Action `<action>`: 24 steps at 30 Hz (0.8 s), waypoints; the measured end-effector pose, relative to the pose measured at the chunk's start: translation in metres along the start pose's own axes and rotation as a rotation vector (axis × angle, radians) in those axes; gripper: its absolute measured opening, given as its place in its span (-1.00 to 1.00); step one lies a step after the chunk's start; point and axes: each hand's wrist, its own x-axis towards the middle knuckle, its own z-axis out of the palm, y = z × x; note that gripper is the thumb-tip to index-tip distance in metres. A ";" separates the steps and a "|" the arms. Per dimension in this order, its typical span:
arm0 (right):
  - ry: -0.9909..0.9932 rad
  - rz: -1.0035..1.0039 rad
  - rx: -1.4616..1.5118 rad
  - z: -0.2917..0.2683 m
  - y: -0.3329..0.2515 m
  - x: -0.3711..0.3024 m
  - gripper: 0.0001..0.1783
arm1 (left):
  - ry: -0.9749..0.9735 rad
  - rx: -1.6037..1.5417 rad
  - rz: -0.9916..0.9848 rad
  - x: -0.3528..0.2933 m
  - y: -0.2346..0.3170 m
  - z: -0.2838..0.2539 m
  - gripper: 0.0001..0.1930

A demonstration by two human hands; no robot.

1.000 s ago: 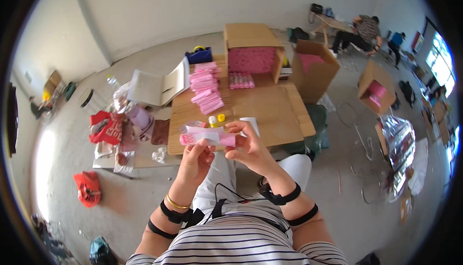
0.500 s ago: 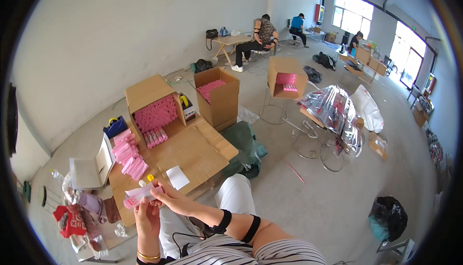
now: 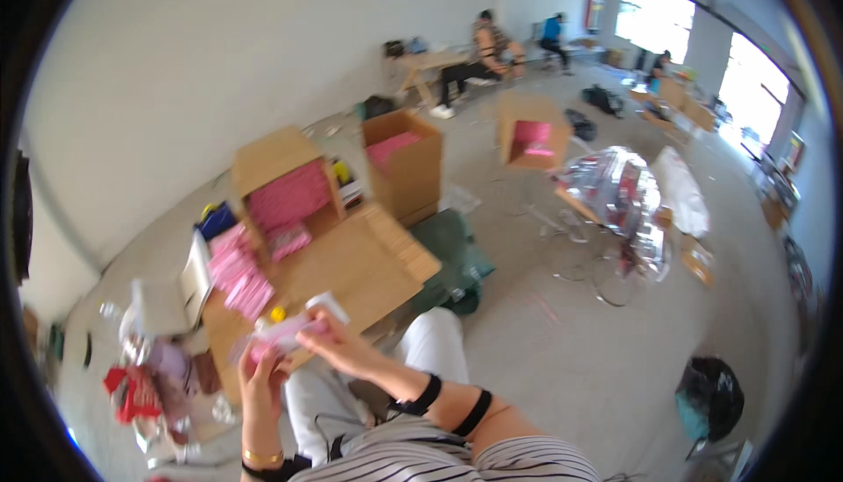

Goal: Package and label small pink items into a cardboard box.

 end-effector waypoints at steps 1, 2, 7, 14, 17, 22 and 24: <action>0.008 -0.008 0.029 -0.002 0.000 0.000 -0.65 | -0.004 0.011 0.001 0.002 0.000 0.005 -0.73; 0.028 -0.013 0.054 -0.007 0.000 0.000 -0.65 | -0.037 -0.012 0.005 0.002 0.003 0.012 -0.75; -0.022 -0.056 0.113 -0.015 -0.011 0.001 -0.67 | -0.134 -0.058 0.073 0.003 0.003 0.020 -0.82; -0.015 0.002 0.067 -0.016 -0.018 -0.005 -0.72 | -0.181 -0.005 -0.021 0.002 0.011 0.026 -0.82; 0.011 -0.004 0.066 -0.016 -0.020 -0.007 -0.70 | -0.202 0.024 -0.063 0.002 0.010 0.028 -0.83; -0.035 0.044 0.122 -0.015 -0.023 -0.007 -0.70 | -0.177 0.004 0.021 0.001 0.003 0.024 -0.88; -0.049 0.064 0.138 -0.015 -0.020 -0.007 -0.70 | -0.171 -0.009 0.032 0.000 0.002 0.025 -0.90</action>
